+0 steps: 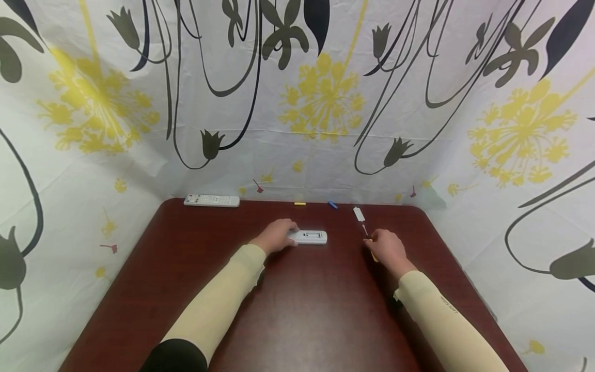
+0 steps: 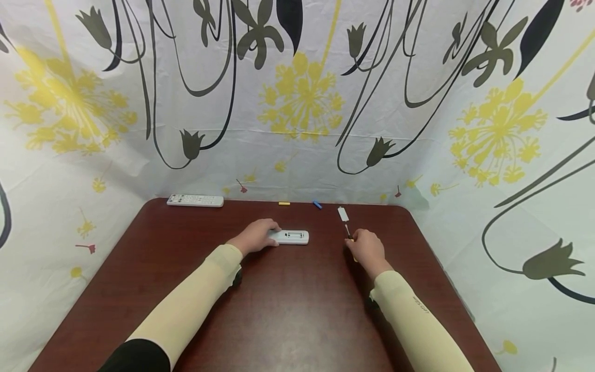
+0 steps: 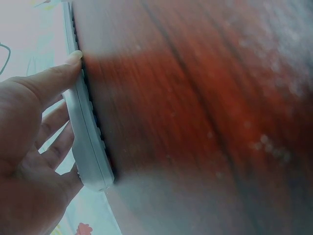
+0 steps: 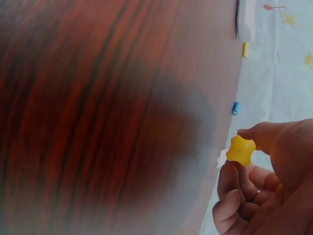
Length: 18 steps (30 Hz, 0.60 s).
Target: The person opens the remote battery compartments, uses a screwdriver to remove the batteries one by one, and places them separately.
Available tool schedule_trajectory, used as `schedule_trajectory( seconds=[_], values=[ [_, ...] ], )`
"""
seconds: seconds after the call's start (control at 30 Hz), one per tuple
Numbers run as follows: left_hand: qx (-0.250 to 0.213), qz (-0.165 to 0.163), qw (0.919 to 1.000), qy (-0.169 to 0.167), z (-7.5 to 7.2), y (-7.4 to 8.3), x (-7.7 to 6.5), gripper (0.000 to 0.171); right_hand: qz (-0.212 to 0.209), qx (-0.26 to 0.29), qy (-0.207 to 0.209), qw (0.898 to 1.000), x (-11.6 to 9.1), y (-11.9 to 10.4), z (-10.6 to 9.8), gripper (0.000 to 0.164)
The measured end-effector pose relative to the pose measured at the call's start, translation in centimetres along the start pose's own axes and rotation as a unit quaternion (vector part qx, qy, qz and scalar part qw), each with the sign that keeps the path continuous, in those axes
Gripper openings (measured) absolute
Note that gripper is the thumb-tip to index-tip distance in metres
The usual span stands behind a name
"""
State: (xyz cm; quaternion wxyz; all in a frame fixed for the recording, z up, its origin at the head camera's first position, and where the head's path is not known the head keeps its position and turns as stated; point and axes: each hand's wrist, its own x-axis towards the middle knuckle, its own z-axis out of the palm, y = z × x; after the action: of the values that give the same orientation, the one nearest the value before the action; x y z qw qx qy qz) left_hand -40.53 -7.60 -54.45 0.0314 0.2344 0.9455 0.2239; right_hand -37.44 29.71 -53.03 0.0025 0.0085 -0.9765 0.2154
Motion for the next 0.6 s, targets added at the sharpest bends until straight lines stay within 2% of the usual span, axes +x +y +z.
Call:
schedule_trajectory(
  seconds=[0.6],
  values=[
    [0.007, 0.000, 1.0000, -0.001, 0.16, -0.12, 0.07, 0.036, 0.012, -0.004, -0.018, 1.000, 0.40, 0.49, 0.84, 0.035]
  ],
)
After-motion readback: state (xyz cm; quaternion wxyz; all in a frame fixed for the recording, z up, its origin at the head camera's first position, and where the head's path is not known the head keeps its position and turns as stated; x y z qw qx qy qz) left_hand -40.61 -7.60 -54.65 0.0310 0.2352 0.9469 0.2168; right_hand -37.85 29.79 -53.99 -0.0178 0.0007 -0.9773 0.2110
